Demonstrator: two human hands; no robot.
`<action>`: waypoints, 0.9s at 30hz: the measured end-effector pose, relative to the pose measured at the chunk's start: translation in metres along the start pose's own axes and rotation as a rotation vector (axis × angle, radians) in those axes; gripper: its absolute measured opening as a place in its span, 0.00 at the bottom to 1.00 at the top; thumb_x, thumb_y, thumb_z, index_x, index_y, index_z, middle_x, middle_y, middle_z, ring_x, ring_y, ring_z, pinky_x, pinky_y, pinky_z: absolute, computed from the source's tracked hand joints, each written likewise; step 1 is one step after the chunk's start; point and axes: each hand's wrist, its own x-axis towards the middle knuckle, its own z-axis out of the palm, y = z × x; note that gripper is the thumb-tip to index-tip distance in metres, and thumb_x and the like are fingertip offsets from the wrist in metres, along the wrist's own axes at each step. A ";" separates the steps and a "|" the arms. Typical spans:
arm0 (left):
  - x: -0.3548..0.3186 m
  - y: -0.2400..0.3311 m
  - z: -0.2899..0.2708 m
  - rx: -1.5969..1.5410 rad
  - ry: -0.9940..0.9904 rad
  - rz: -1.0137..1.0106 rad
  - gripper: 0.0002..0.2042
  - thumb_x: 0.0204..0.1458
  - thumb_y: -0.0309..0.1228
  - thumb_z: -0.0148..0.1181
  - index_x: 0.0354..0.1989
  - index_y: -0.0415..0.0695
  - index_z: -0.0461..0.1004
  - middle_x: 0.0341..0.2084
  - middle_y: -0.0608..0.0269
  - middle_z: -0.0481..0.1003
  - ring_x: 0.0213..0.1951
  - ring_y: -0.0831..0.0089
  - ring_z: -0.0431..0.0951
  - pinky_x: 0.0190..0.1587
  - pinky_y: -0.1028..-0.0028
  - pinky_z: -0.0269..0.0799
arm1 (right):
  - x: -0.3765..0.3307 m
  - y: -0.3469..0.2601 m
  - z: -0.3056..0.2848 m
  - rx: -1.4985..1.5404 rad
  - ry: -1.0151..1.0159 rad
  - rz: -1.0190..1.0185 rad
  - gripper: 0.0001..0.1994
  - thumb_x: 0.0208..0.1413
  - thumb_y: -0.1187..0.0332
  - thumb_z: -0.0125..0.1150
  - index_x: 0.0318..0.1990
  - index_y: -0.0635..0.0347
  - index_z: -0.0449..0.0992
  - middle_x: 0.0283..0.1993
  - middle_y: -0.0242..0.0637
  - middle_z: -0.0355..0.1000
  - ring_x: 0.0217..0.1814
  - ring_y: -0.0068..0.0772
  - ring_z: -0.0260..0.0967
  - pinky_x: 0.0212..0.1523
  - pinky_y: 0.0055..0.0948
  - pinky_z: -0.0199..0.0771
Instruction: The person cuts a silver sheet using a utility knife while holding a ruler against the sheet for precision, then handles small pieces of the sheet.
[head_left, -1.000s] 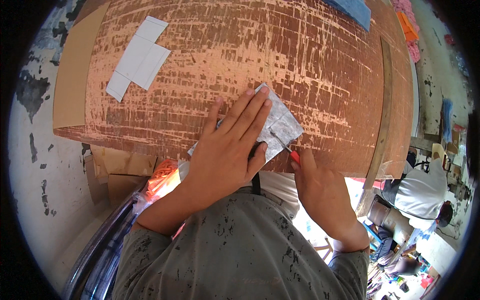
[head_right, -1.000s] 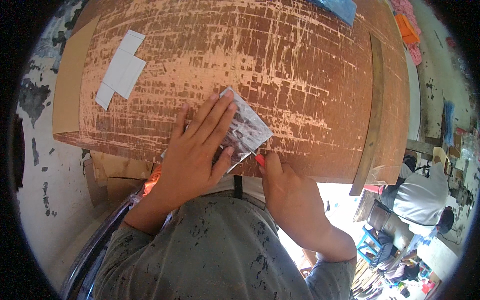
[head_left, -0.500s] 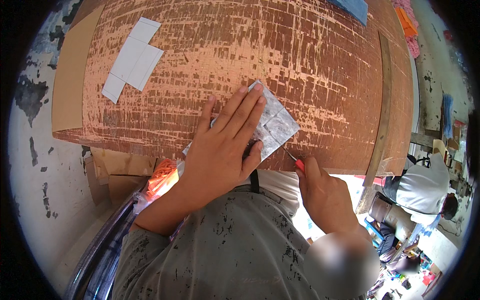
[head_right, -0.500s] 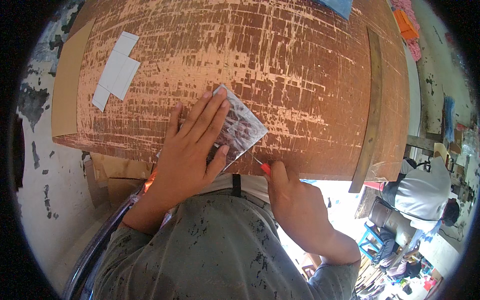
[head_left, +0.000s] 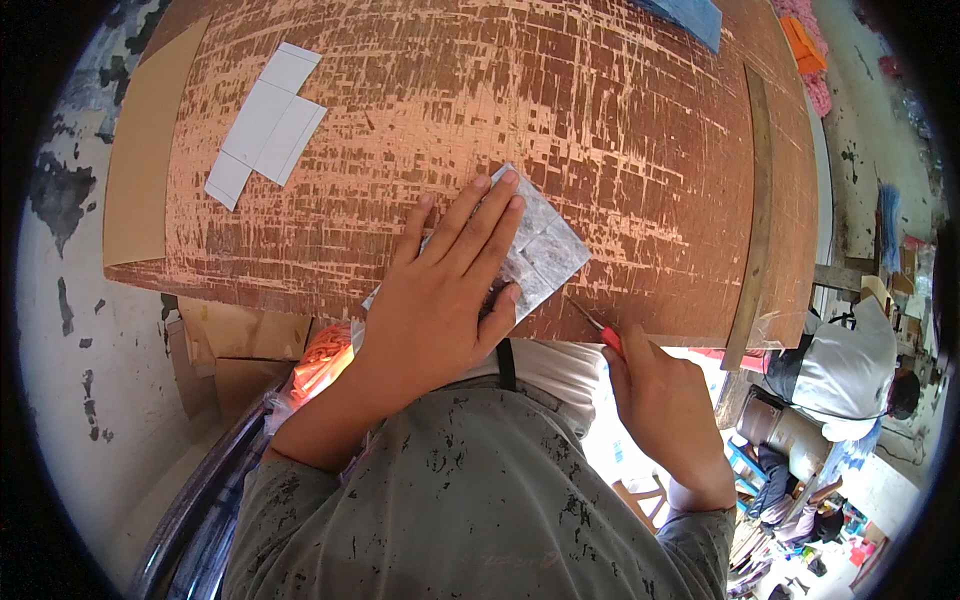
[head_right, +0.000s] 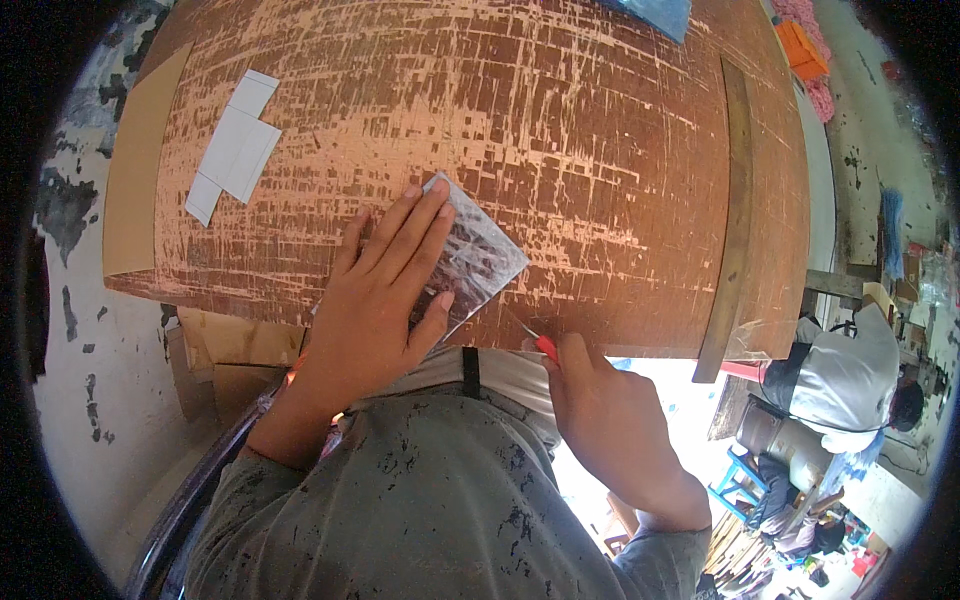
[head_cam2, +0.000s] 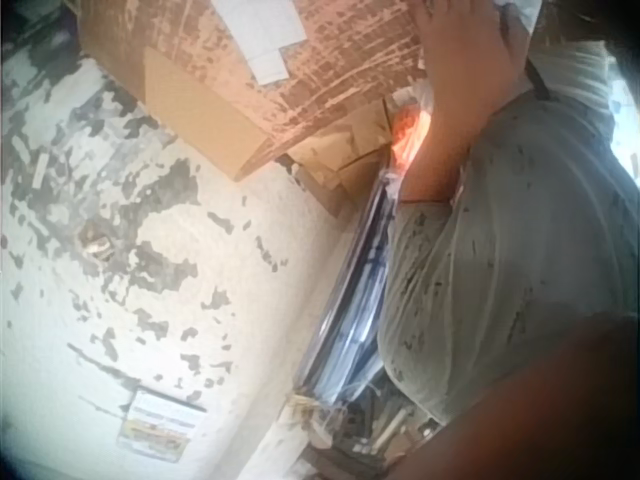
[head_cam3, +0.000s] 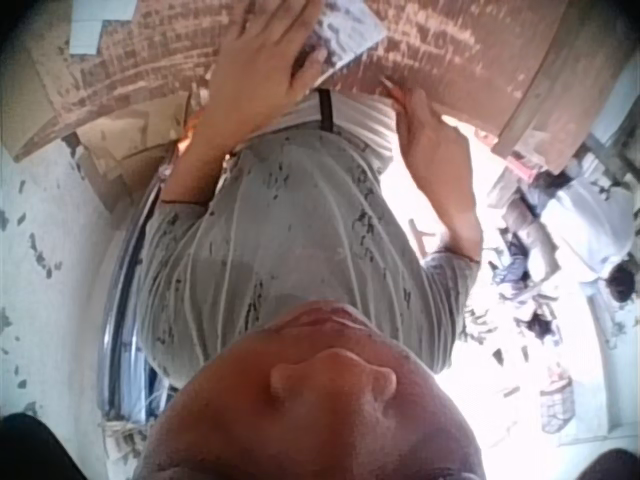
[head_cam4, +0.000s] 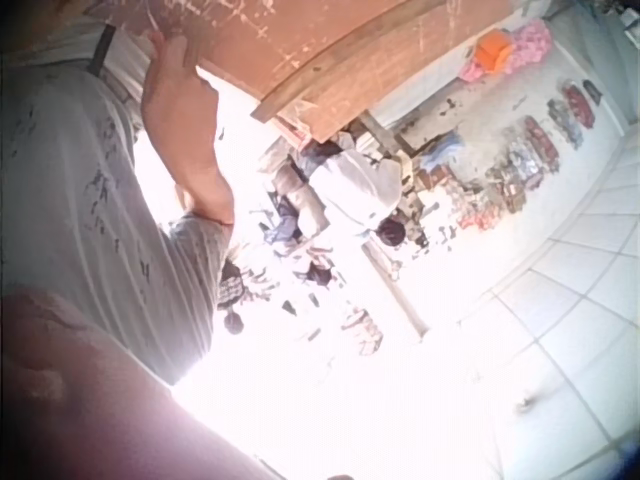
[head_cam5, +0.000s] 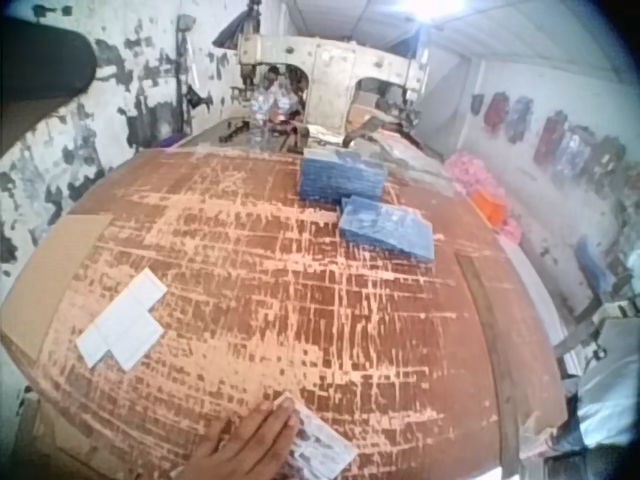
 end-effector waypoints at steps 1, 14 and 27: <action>0.000 0.001 0.000 0.000 0.003 -0.002 0.36 0.67 0.39 0.57 0.82 0.39 0.58 0.83 0.52 0.56 0.84 0.54 0.54 0.82 0.43 0.45 | -0.002 0.000 -0.003 -0.020 -0.037 0.025 0.10 0.77 0.62 0.57 0.48 0.60 0.68 0.33 0.52 0.79 0.26 0.58 0.79 0.23 0.53 0.78; 0.000 0.001 0.000 0.025 0.038 0.021 0.34 0.68 0.42 0.56 0.78 0.35 0.63 0.82 0.51 0.59 0.83 0.56 0.56 0.81 0.44 0.50 | 0.032 -0.025 0.006 0.001 0.107 -0.076 0.10 0.76 0.63 0.57 0.48 0.61 0.69 0.34 0.51 0.79 0.31 0.62 0.80 0.29 0.56 0.79; 0.000 -0.001 0.000 -0.026 0.007 0.010 0.36 0.66 0.41 0.58 0.81 0.38 0.60 0.82 0.51 0.58 0.83 0.53 0.55 0.82 0.44 0.46 | 0.037 -0.028 0.001 0.023 0.042 -0.057 0.09 0.76 0.65 0.57 0.46 0.63 0.70 0.34 0.53 0.78 0.32 0.62 0.80 0.30 0.54 0.79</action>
